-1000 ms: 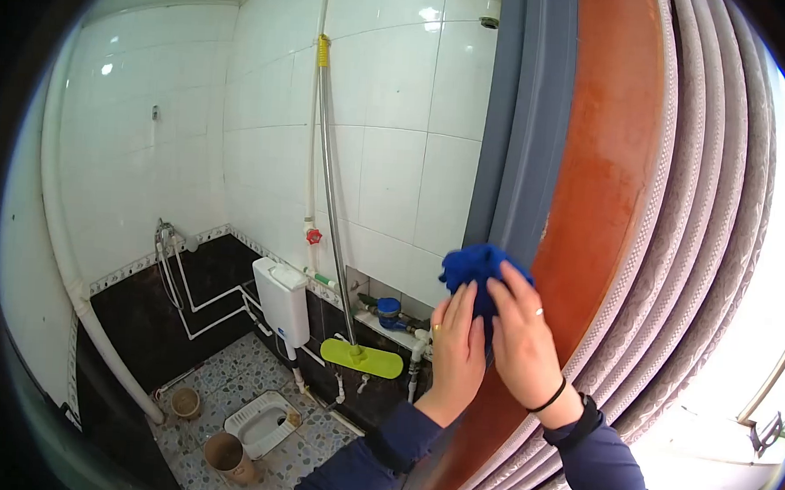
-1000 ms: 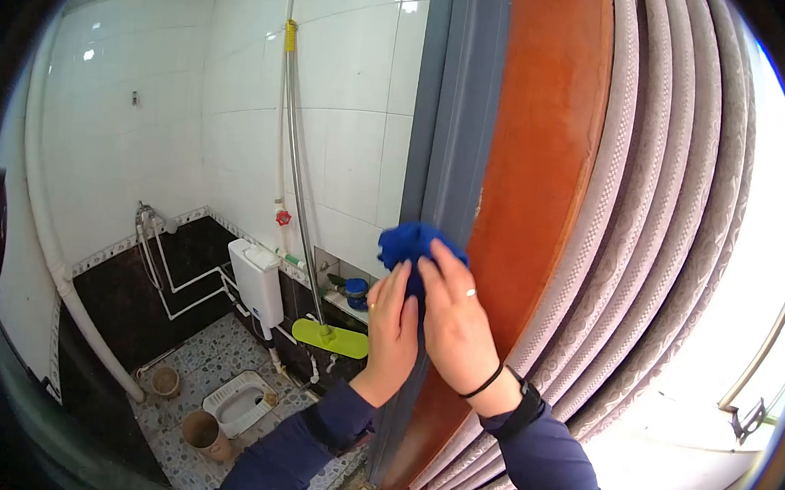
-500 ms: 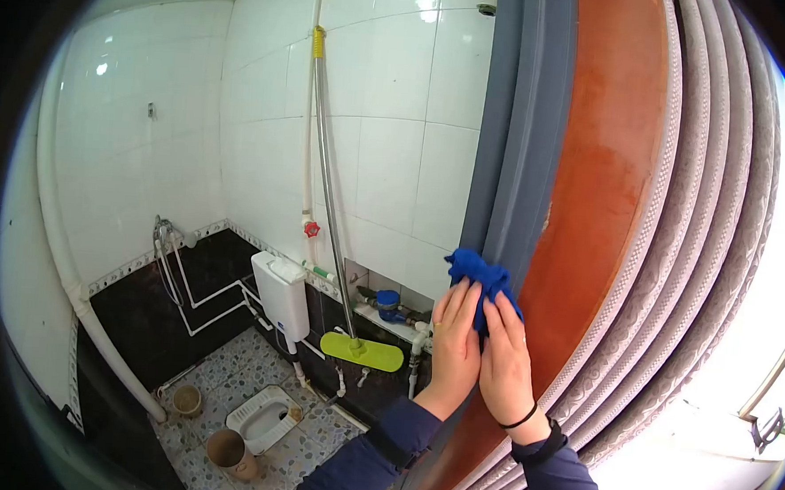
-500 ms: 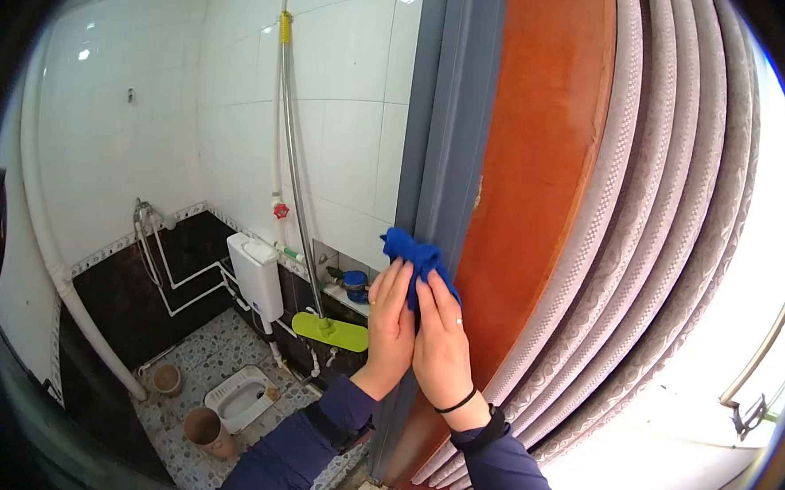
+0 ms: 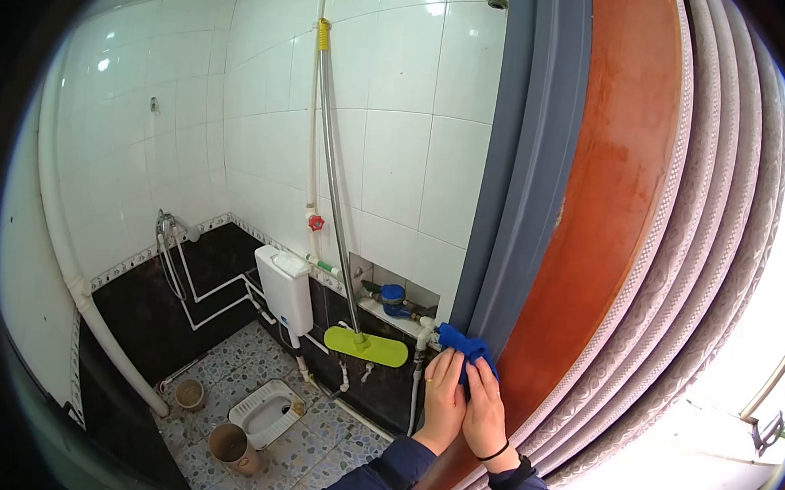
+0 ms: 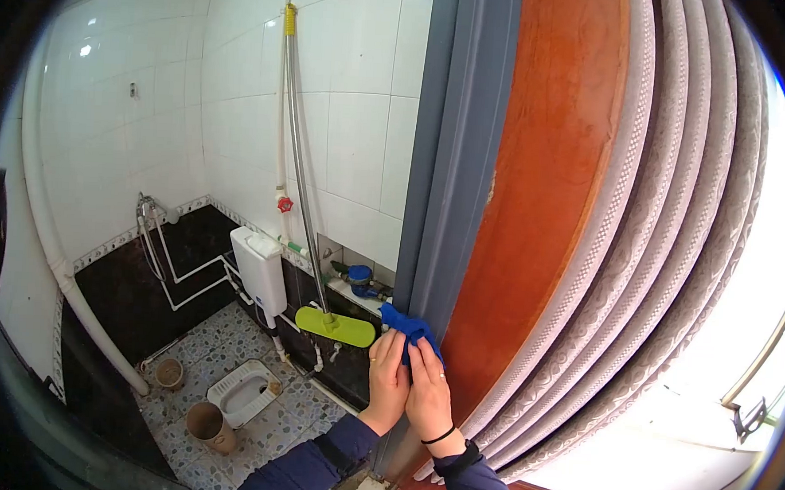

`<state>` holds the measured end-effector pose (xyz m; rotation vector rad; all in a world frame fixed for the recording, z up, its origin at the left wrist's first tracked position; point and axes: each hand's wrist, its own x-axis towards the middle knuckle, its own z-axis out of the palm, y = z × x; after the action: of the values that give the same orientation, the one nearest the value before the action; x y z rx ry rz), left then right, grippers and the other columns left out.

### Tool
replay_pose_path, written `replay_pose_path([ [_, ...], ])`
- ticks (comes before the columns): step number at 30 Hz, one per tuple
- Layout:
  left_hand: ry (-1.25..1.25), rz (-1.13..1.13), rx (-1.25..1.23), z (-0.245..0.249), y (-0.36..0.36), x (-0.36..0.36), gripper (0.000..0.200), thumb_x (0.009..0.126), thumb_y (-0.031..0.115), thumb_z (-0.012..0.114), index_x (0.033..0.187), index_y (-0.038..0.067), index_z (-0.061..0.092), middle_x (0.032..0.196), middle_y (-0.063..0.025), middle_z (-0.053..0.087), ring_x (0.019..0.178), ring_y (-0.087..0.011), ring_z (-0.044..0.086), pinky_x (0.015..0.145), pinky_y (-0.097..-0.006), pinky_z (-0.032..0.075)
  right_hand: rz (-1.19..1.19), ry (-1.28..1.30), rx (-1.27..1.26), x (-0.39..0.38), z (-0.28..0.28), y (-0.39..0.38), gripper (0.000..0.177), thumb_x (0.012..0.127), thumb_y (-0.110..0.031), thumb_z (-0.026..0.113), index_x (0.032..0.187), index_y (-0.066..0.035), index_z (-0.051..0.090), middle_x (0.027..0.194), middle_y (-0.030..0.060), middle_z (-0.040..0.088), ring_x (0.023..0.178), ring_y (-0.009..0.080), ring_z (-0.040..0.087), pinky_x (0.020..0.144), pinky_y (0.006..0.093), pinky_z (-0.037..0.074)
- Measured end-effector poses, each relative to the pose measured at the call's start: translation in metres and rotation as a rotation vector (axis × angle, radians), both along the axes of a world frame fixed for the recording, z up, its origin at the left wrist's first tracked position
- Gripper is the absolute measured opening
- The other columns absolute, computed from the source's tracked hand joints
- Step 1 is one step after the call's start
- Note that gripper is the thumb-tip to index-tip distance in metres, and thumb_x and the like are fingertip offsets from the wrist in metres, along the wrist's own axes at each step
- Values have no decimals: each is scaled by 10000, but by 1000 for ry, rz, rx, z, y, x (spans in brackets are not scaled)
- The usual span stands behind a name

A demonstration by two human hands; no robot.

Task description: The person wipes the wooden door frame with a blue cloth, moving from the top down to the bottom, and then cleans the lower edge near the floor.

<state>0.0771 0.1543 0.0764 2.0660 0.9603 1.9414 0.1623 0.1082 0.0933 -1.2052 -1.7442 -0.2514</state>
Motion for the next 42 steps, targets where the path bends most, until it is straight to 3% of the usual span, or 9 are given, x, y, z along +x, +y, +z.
replay_pose_path([
  [7,3,-12,-15,1,-6,-4,526,800,-96,492,1321,-21,488,1332,-196,492,1222,-398,429,1027,-451,362,69,89,-38,-2,4,-7,466,834,95,483,1298,53,490,1384,251,441,1267,399,456,1059,413,380],
  [9,-3,-17,-1,10,-6,-3,518,812,-93,487,1325,-21,486,1338,-195,492,1223,-397,428,1026,-450,363,65,98,-22,-1,14,-7,443,852,54,506,1296,47,496,1375,246,453,1240,403,475,1047,417,389],
  [24,-79,-81,264,164,22,0,536,809,-113,483,1335,-12,496,1370,-175,499,1217,-379,440,1025,-428,371,146,183,170,-2,157,9,597,786,140,432,1366,3,459,1473,203,377,1357,345,386,1112,371,314],
  [31,-48,-43,264,139,25,0,538,787,-114,483,1314,-11,513,1347,-173,511,1188,-388,451,1008,-442,371,140,197,125,-3,128,12,588,791,155,409,1358,8,466,1462,208,391,1347,344,400,1106,367,326],
  [42,38,16,113,35,14,-1,488,763,-99,504,1248,-50,525,1311,-207,501,1208,-412,434,1024,-470,359,105,223,-4,-2,27,7,494,843,104,440,1328,22,490,1407,248,435,1302,380,437,1086,401,354],
])
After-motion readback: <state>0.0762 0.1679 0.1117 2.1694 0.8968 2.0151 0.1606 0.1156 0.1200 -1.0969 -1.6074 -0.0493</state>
